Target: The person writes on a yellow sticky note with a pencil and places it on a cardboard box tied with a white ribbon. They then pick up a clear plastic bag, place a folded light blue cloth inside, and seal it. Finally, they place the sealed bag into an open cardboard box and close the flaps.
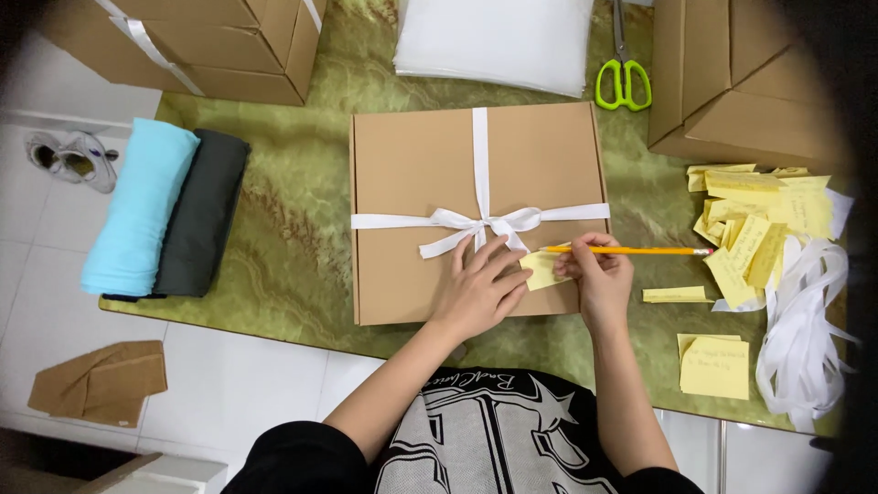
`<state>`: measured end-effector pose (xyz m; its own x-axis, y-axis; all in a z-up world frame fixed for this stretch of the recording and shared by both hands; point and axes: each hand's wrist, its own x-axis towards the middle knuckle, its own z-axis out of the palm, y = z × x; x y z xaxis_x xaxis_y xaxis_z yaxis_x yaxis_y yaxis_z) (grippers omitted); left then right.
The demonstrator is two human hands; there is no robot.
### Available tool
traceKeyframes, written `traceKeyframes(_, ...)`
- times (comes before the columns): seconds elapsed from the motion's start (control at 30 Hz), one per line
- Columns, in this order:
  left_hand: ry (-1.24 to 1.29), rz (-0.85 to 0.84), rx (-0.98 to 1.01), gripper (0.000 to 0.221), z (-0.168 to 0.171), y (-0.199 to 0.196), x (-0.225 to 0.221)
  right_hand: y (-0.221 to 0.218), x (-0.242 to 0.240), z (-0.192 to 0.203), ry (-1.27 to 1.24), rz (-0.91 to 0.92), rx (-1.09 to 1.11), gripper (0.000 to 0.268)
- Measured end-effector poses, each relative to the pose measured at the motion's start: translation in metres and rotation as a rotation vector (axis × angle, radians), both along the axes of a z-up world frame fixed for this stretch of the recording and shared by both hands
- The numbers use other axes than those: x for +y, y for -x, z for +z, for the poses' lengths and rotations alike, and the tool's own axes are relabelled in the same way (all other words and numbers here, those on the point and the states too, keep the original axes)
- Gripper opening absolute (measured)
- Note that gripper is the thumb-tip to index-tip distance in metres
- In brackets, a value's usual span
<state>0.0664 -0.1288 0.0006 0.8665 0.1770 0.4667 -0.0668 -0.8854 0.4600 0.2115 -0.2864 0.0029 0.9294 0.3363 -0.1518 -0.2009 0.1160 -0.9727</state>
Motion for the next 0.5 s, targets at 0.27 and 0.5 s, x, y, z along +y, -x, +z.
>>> traceKeyframes(0.27, -0.028, 0.053, -0.018, 0.016, -0.005, 0.012, -0.006, 0.002, 0.0, -0.008, 0.207, 0.166, -0.152, 0.015)
traceKeyframes(0.5, -0.025, 0.06, -0.028, 0.015, -0.009, 0.01, -0.007, 0.006, 0.001, -0.018, 0.294, 0.227, -0.268, 0.011)
